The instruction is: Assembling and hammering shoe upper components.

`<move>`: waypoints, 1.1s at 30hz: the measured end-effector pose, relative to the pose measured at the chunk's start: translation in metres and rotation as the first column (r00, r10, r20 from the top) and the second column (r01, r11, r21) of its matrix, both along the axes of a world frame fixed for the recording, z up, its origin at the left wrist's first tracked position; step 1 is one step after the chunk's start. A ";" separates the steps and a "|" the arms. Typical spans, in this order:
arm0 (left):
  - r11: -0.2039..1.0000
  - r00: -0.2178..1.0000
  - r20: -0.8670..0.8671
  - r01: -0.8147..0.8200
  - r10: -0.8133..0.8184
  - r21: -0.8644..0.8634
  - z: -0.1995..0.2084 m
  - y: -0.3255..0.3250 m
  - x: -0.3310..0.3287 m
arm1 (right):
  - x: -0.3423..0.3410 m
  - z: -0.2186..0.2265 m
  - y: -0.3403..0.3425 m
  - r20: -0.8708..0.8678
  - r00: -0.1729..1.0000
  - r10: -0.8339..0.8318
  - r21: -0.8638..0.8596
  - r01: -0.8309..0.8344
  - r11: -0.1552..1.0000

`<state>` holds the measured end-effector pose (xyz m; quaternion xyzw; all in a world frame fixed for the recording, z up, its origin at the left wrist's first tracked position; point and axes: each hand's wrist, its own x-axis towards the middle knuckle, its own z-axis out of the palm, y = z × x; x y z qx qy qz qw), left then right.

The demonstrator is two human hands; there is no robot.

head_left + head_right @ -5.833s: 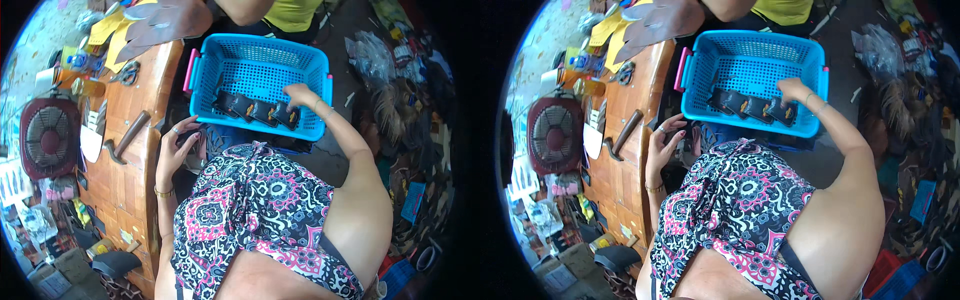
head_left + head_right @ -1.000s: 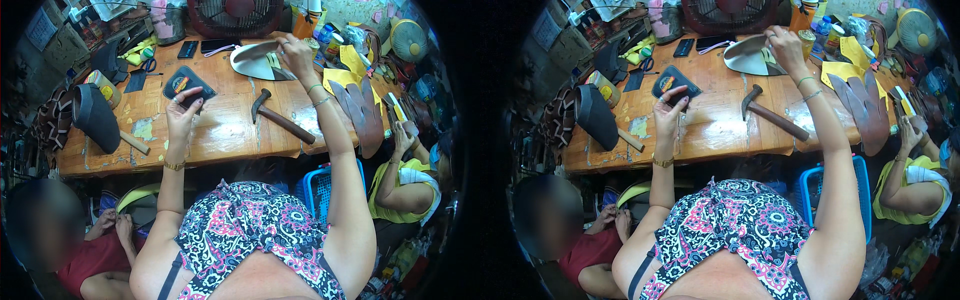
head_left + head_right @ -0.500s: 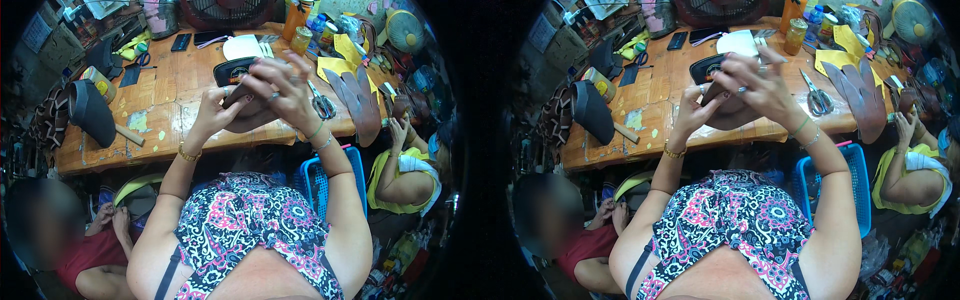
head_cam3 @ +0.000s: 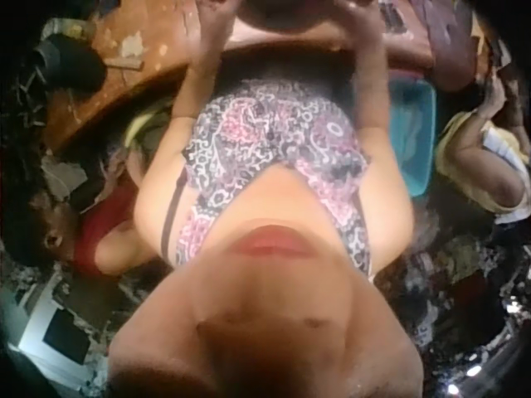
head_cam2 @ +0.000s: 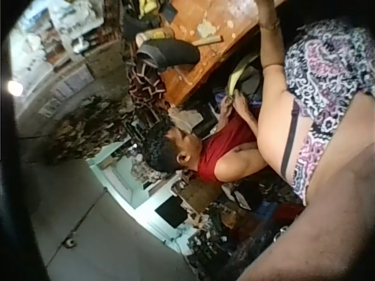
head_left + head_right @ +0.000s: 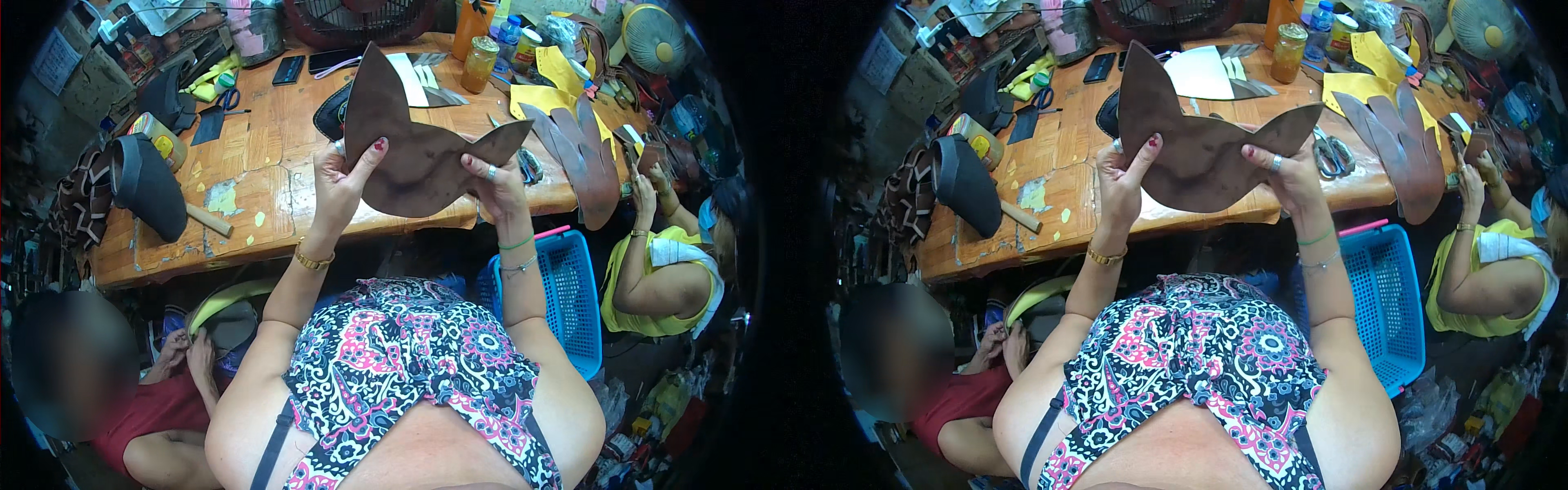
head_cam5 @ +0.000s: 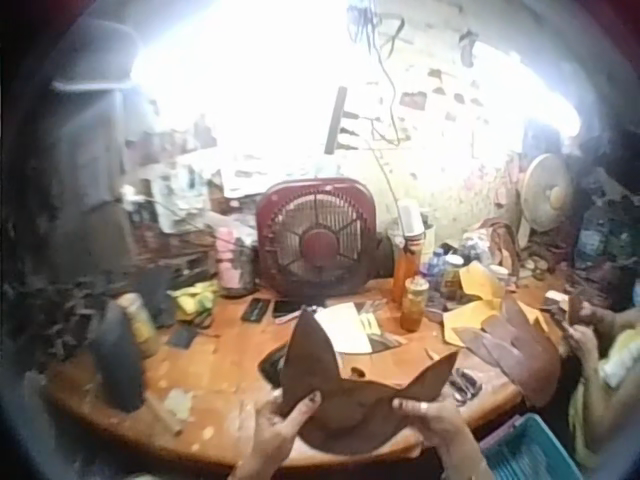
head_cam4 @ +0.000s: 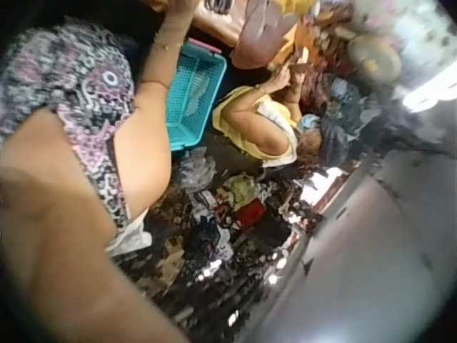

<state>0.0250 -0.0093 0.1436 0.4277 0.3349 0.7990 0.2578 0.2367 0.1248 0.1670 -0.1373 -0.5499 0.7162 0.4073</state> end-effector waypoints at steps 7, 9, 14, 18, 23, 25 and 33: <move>0.923 0.930 0.111 0.362 -0.349 -0.132 0.002 -0.012 -0.063 | 0.041 0.027 -0.007 0.160 0.976 -0.151 0.330 0.091 0.940; 0.912 0.930 0.109 0.365 -0.350 -0.188 -0.002 -0.014 -0.066 | 0.040 0.031 -0.015 0.244 0.955 -0.166 0.399 0.058 0.915; 0.902 0.916 -0.018 0.392 -0.401 -0.179 -0.008 -0.011 -0.061 | -0.006 0.035 -0.054 0.327 0.908 -0.262 0.694 -0.043 0.719; 0.868 0.894 -0.076 0.403 -0.441 -0.289 -0.010 -0.013 -0.060 | -0.020 0.020 -0.050 0.347 0.936 -0.054 0.505 -0.138 0.852; 0.836 0.878 -0.051 0.433 -0.475 -0.338 -0.017 -0.015 -0.061 | -0.039 0.014 -0.048 0.344 0.929 -0.136 0.629 -0.120 0.768; 0.831 0.867 -0.064 0.449 -0.494 -0.328 -0.020 -0.016 -0.062 | -0.044 0.005 -0.043 0.332 0.928 -0.167 0.674 -0.110 0.730; 0.804 0.848 -0.102 0.446 -0.520 -0.395 -0.011 -0.027 -0.062 | -0.046 -0.011 -0.033 0.362 0.897 -0.252 0.712 -0.091 0.696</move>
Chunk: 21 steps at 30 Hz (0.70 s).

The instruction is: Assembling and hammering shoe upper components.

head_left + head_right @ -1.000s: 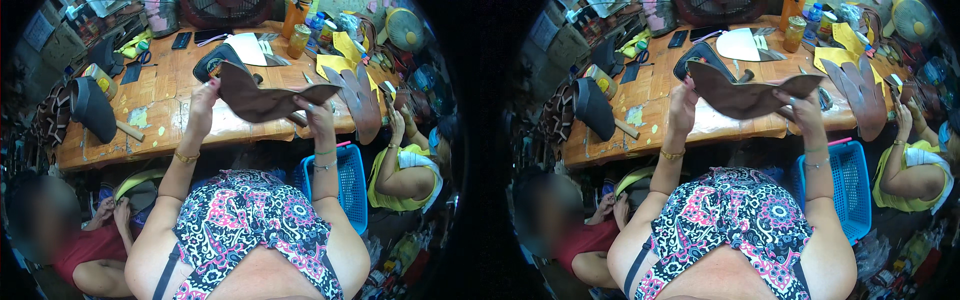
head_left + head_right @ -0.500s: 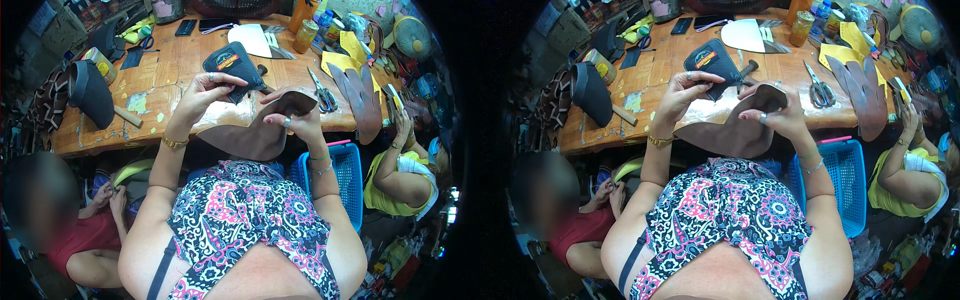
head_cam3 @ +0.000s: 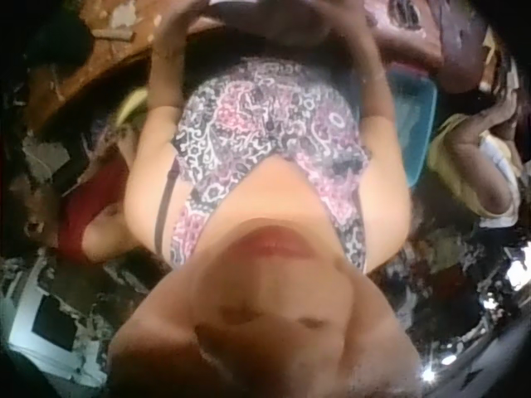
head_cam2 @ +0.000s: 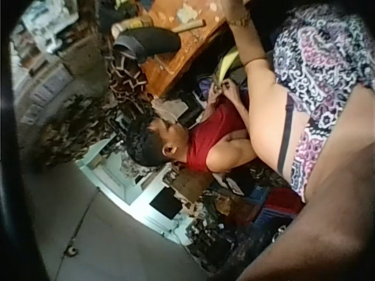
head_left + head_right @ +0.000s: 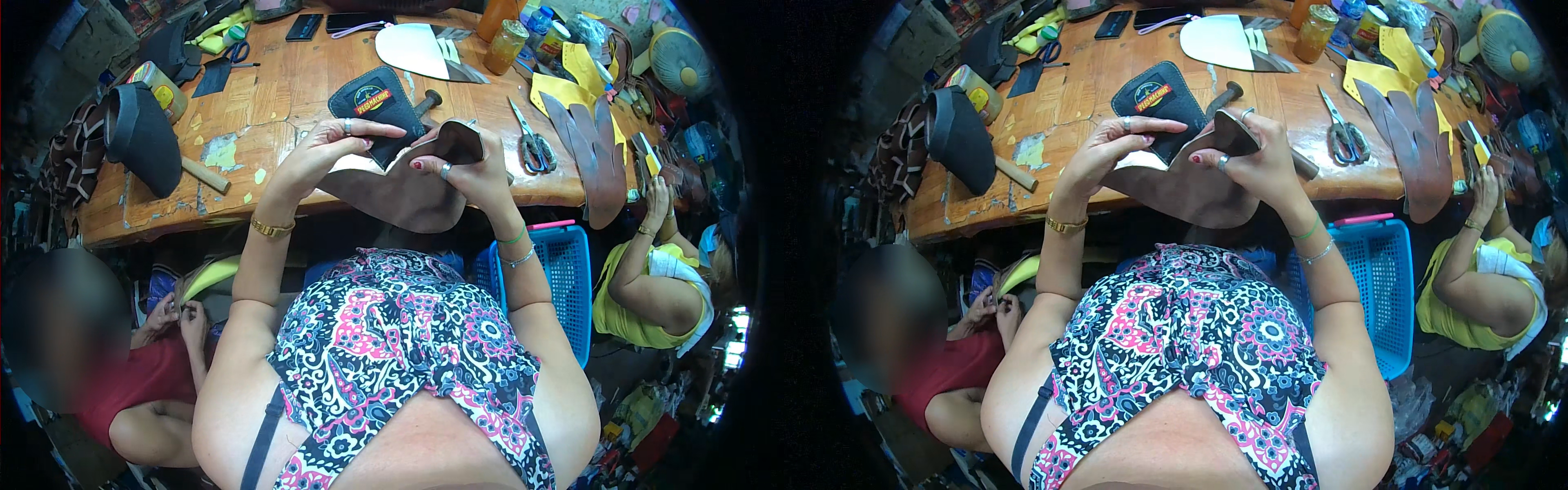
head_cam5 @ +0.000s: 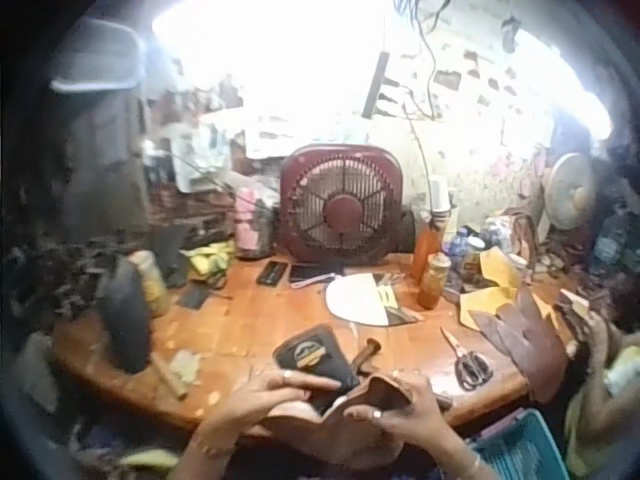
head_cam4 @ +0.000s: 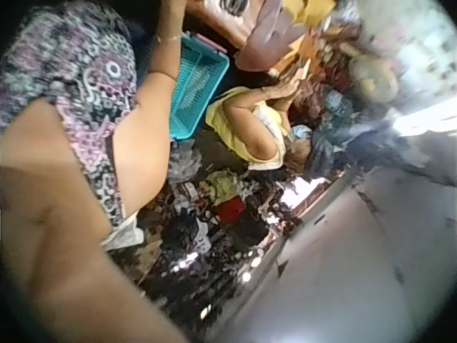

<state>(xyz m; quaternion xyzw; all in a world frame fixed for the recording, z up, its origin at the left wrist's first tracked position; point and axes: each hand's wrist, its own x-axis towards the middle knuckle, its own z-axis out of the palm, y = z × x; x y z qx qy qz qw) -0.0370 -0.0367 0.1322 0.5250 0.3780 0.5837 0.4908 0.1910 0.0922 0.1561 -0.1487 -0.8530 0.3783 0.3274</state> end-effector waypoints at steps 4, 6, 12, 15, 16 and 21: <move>0.999 1.000 -0.011 0.023 -0.024 -0.048 0.002 -0.006 0.000 | -0.001 0.009 -0.005 0.030 1.000 -0.011 -0.030 0.012 0.999; 0.999 0.991 -0.130 0.019 -0.023 -0.032 0.003 -0.008 0.002 | -0.002 0.014 -0.008 0.043 0.999 -0.022 -0.022 0.023 1.000; 0.996 0.990 -0.136 0.028 -0.040 -0.089 -0.005 -0.007 -0.001 | -0.006 0.014 -0.006 0.037 0.999 -0.019 -0.019 0.020 1.000; 0.998 0.988 -0.153 -0.006 -0.003 -0.058 -0.009 -0.005 -0.001 | -0.007 0.009 -0.001 0.044 0.999 -0.006 -0.036 0.007 0.999; 0.998 0.988 -0.153 -0.005 -0.004 -0.059 -0.009 -0.005 0.000 | -0.008 0.009 0.000 0.049 0.999 -0.001 -0.039 0.003 0.999; 1.000 0.994 -0.108 -0.008 0.004 -0.030 -0.004 -0.005 0.005 | -0.007 0.007 0.001 0.048 0.999 -0.004 -0.087 0.008 0.996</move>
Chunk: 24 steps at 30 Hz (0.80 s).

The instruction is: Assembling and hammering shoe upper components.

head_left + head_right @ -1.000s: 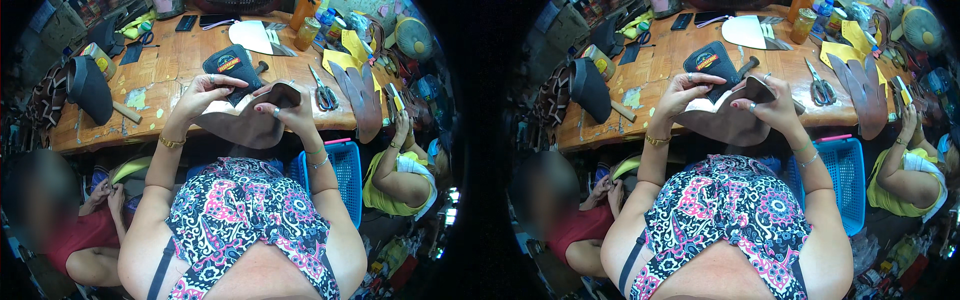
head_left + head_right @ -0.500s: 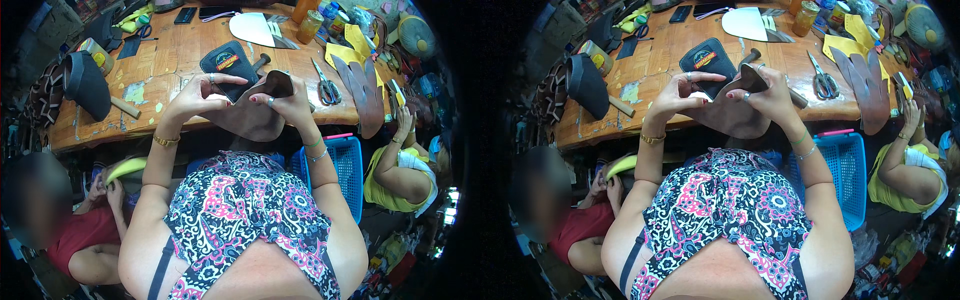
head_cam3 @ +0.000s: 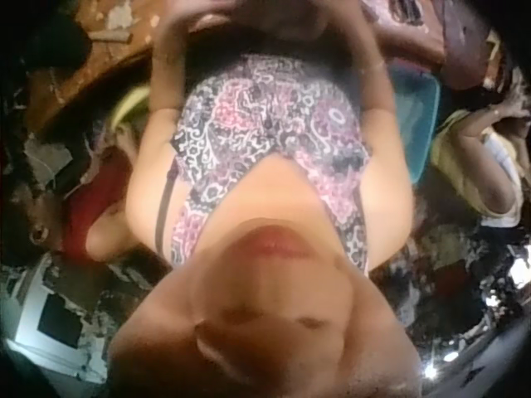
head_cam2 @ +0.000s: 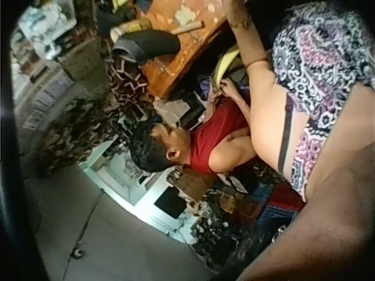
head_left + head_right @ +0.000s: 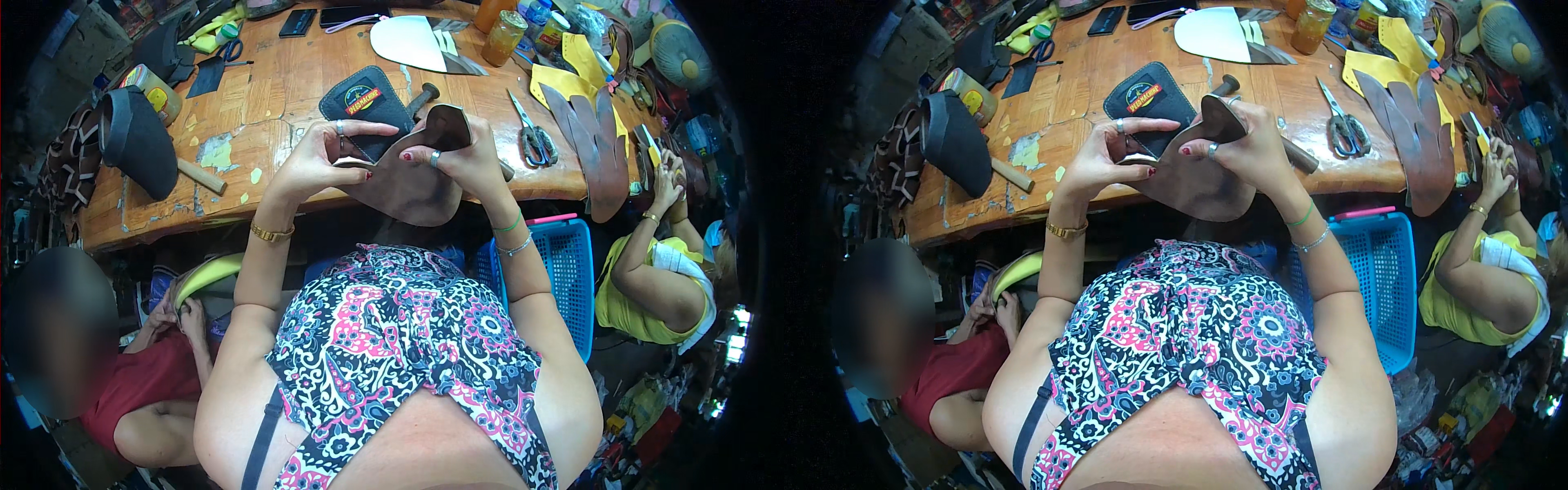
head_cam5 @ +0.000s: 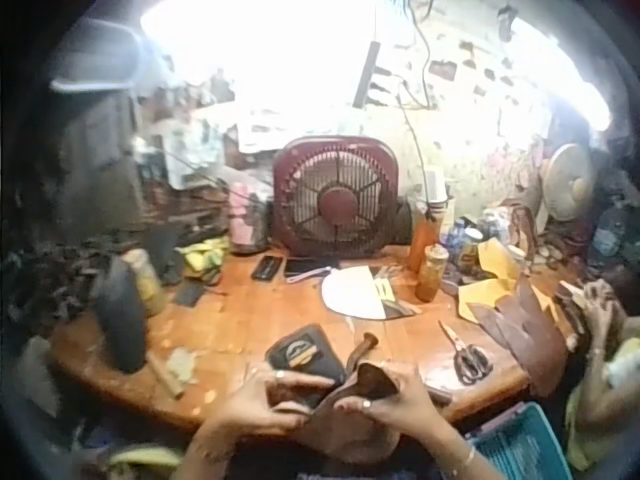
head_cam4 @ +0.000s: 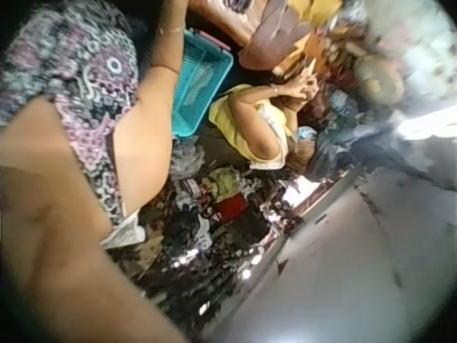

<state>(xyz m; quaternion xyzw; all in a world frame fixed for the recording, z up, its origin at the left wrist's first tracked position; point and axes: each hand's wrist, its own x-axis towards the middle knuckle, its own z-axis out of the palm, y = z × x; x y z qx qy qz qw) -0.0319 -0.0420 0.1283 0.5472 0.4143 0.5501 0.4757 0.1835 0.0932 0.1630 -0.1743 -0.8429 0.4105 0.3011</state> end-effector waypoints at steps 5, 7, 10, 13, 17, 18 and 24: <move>1.000 1.000 0.003 -0.014 0.014 0.009 -0.003 0.002 0.002 | 0.000 -0.003 0.003 -0.002 1.000 -0.008 0.039 0.008 0.999; 1.000 1.000 0.005 -0.016 0.016 -0.010 -0.002 0.002 0.002 | 0.000 0.000 0.001 -0.014 1.000 -0.020 0.026 0.020 0.999; 0.999 0.999 -0.037 -0.031 0.032 0.014 -0.002 0.002 0.001 | -0.001 -0.006 0.006 -0.015 1.000 -0.009 0.063 0.010 0.998; 0.999 0.999 -0.026 -0.039 0.039 0.006 -0.005 0.003 0.002 | -0.002 -0.008 0.006 -0.007 1.000 -0.012 0.039 0.012 0.999; 0.999 0.999 0.003 -0.039 0.039 0.007 -0.006 0.004 0.003 | -0.003 -0.006 0.005 -0.008 1.000 -0.015 0.064 0.015 0.998; 0.999 0.999 0.026 -0.041 0.041 0.006 -0.006 0.003 0.003 | -0.003 -0.006 0.005 -0.010 1.000 -0.013 0.069 0.013 0.997; 0.999 0.997 0.056 -0.049 0.050 -0.005 -0.008 0.004 0.005 | -0.003 -0.001 0.000 -0.005 1.000 -0.002 0.039 0.002 0.999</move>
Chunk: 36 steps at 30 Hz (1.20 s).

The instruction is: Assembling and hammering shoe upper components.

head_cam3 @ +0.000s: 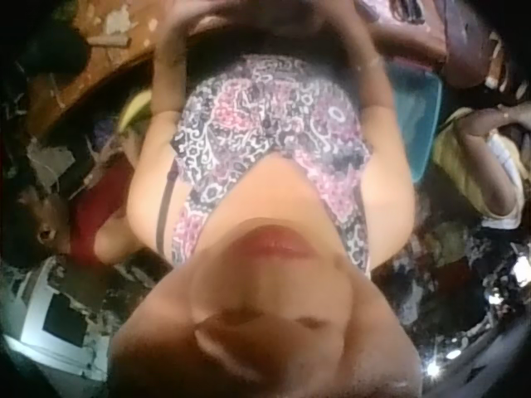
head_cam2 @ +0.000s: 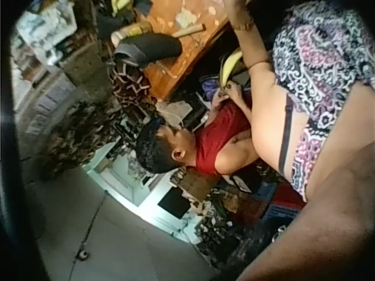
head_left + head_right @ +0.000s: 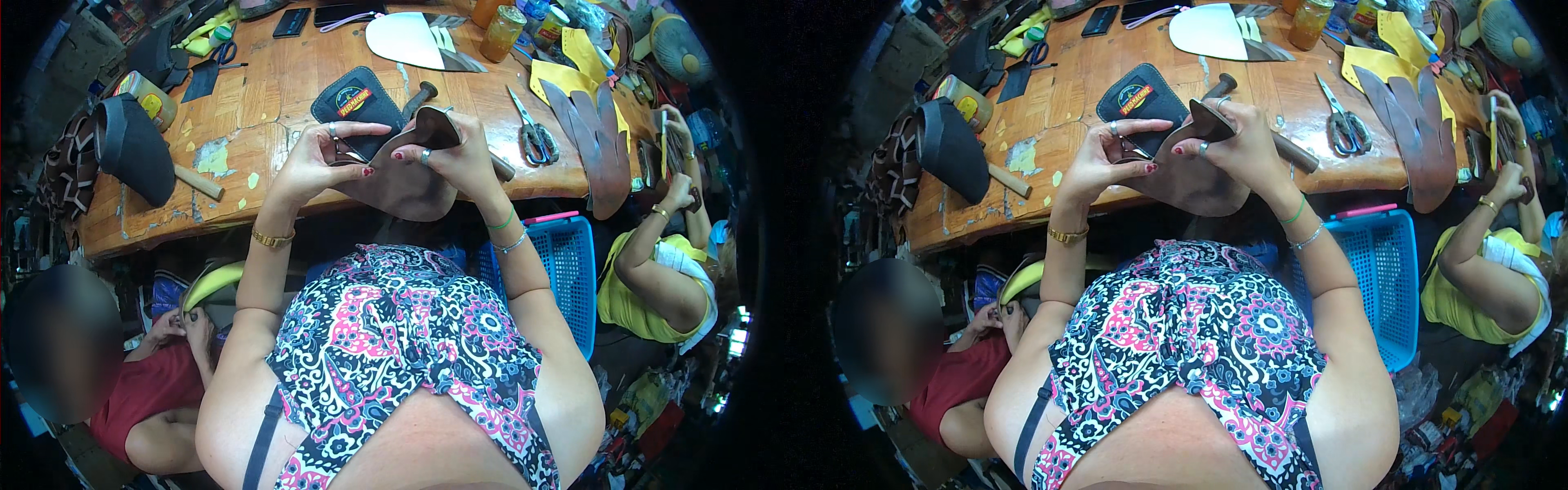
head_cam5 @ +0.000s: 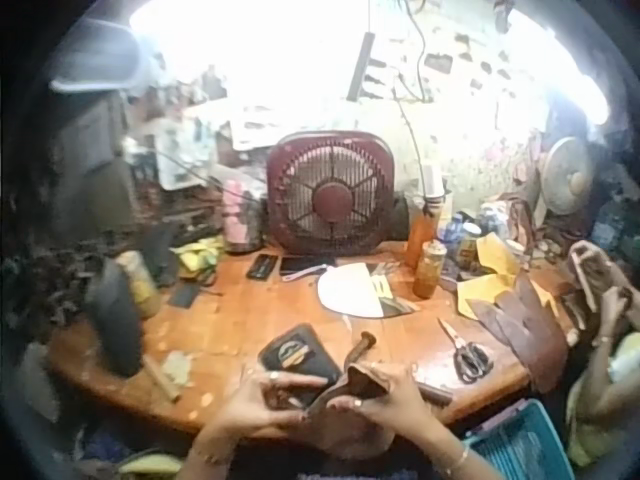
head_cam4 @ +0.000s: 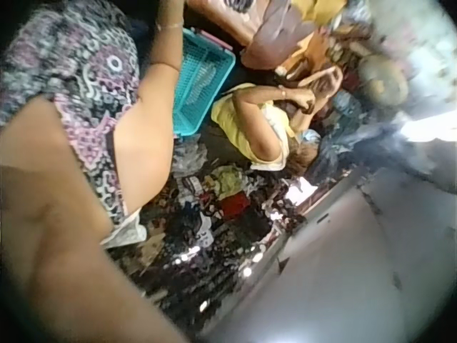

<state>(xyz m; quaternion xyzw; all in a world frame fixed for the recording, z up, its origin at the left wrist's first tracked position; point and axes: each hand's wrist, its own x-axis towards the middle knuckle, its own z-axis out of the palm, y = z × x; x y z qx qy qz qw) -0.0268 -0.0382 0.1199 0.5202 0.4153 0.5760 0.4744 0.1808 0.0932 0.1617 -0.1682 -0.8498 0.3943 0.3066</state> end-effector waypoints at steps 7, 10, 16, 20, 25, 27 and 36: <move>0.996 0.996 -0.011 -0.085 0.085 -0.007 -0.002 -0.001 0.010 | 0.002 -0.003 0.003 -0.022 1.000 0.012 0.021 -0.012 1.000; 0.994 0.993 0.029 -0.111 0.111 0.004 -0.003 -0.002 0.014 | 0.005 -0.010 0.006 -0.038 0.999 0.016 -0.017 -0.017 1.000; 0.993 0.990 0.074 -0.120 0.118 0.013 -0.008 -0.004 0.018 | 0.008 -0.009 0.002 -0.042 0.999 0.025 -0.030 -0.026 0.999; 0.989 0.991 0.039 -0.134 0.132 0.059 -0.008 -0.004 0.019 | 0.005 -0.014 0.002 -0.073 0.997 0.022 -0.064 -0.026 0.998; 0.990 0.991 0.019 -0.133 0.132 0.055 -0.010 -0.007 0.020 | 0.004 -0.017 0.005 -0.078 0.996 0.031 -0.070 -0.037 0.997; 0.989 0.990 -0.018 -0.136 0.137 0.053 -0.009 -0.008 0.021 | 0.004 -0.014 0.003 -0.069 0.997 0.027 -0.087 -0.033 0.996; 0.976 0.980 -0.018 -0.194 0.196 0.098 -0.014 -0.005 0.025 | 0.000 -0.012 0.000 -0.124 0.992 -0.002 -0.157 -0.017 0.987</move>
